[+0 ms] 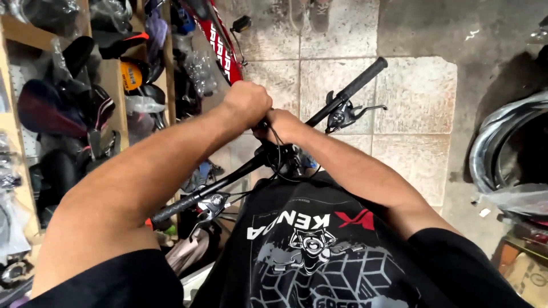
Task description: Adjusting and tightening the handlebars of a red mountain bike using hex keys in a workshop environment.
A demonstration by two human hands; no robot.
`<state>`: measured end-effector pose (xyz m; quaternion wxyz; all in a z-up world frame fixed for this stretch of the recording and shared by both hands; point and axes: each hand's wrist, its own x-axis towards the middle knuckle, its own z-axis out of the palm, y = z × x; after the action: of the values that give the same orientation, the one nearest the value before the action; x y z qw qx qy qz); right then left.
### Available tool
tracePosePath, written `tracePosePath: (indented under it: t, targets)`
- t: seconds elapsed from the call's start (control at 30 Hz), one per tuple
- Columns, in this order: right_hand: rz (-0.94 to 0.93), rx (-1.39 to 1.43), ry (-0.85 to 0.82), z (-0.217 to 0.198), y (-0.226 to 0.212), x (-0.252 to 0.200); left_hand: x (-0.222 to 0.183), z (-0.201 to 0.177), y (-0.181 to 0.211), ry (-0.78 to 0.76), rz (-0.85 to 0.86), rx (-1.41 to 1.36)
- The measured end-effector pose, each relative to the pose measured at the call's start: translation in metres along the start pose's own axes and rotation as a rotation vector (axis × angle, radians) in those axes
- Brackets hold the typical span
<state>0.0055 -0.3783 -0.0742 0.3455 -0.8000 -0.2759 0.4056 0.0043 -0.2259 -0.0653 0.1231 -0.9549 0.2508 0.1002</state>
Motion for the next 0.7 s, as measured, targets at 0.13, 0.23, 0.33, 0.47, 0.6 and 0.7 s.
tracePosePath:
  t: [0.13,0.23,0.33,0.47,0.6,0.7]
  targets:
    - [-0.022,-0.141,-0.041,0.006,-0.021,0.002,-0.030,0.005,-0.021,0.035,-0.051,-0.060]
    - [0.017,-0.161,-0.015,-0.005,-0.048,-0.005,-0.063,-0.052,-0.031,-0.152,-0.183,-0.252]
    - [0.035,-0.182,-0.046,0.007,-0.038,0.007,-0.089,-0.030,-0.036,-0.102,-0.224,-0.370]
    - [0.057,-0.183,-0.049,0.025,-0.026,0.018,-0.110,-0.022,-0.031,-0.067,-0.237,-0.427]
    - [-0.241,-0.175,0.124,0.066,0.035,0.047,-0.120,-0.016,-0.028,0.030,-0.210,-0.302]
    - [-0.364,-0.146,0.252,0.076,0.052,0.062,-0.122,-0.015,-0.034,0.045,-0.203,-0.282]
